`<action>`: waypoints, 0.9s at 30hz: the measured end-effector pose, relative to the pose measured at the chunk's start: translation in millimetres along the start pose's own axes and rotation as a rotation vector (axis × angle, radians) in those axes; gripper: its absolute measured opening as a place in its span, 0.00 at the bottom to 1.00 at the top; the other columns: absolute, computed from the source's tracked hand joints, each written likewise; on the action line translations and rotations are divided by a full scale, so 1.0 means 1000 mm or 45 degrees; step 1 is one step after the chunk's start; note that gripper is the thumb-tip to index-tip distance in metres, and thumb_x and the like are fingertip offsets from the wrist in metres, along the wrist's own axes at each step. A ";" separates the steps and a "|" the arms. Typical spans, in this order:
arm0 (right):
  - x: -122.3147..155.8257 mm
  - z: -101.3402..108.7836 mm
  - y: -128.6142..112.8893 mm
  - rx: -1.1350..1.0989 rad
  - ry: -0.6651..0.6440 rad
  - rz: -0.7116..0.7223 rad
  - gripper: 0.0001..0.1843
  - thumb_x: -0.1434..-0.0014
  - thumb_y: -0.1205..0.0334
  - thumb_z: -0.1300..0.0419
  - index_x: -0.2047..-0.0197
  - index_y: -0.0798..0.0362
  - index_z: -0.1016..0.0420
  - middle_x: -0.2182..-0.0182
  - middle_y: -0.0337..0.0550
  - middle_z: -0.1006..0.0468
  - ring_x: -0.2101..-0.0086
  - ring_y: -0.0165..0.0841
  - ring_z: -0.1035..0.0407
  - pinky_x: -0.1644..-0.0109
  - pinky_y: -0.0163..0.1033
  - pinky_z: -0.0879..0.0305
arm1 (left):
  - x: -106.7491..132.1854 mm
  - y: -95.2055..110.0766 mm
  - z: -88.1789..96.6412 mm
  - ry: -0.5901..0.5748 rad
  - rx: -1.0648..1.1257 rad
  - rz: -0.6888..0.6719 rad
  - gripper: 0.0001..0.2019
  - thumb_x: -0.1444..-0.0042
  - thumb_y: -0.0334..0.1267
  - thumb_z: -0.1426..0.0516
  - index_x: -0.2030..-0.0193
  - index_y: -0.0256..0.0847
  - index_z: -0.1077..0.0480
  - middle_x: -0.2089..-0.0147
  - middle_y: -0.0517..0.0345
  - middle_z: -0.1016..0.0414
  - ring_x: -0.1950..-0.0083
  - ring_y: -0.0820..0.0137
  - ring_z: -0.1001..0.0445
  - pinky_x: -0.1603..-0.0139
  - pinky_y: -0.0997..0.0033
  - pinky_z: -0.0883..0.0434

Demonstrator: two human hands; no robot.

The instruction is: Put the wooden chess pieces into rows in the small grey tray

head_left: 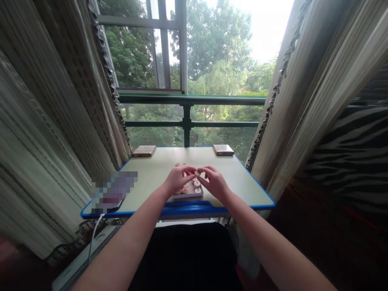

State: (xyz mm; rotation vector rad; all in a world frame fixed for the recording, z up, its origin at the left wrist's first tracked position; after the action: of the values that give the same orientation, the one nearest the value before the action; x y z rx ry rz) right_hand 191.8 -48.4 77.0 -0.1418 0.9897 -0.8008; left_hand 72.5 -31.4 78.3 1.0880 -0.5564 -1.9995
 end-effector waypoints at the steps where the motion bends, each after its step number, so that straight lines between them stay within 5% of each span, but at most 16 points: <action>1: 0.010 0.000 -0.003 -0.006 -0.010 -0.006 0.12 0.45 0.60 0.42 0.57 0.51 0.27 0.64 0.44 0.26 0.73 0.26 0.34 0.67 0.34 0.34 | 0.009 0.006 -0.003 0.000 -0.058 -0.037 0.13 0.50 0.43 0.42 0.60 0.41 0.26 0.62 0.54 0.22 0.63 0.68 0.26 0.60 0.68 0.30; 7: 0.043 -0.010 -0.010 -0.014 -0.130 -0.022 0.15 0.47 0.61 0.40 0.55 0.51 0.26 0.62 0.44 0.26 0.75 0.25 0.36 0.67 0.33 0.35 | 0.049 0.025 -0.012 0.151 -0.428 -0.262 0.09 0.48 0.41 0.43 0.62 0.42 0.25 0.56 0.53 0.25 0.50 0.63 0.33 0.45 0.59 0.38; 27: 0.038 -0.015 0.007 0.087 -0.232 -0.236 0.12 0.50 0.59 0.38 0.62 0.53 0.23 0.77 0.35 0.34 0.75 0.26 0.40 0.68 0.32 0.41 | 0.065 0.022 -0.020 0.207 -0.746 -0.120 0.13 0.47 0.44 0.45 0.58 0.47 0.24 0.48 0.53 0.30 0.44 0.53 0.43 0.46 0.51 0.45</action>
State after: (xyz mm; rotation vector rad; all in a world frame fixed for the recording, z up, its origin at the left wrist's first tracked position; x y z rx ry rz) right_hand 194.9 -65.1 38.6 -0.2463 0.7836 -0.9724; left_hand 77.5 -96.6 49.5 0.9014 0.1691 -1.9466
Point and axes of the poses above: each hand's wrist, its own x-axis away from the middle knuckle, its own z-axis out of the back of the hand, y = z × x, the point moved 10 cm from there along -x, towards the middle knuckle
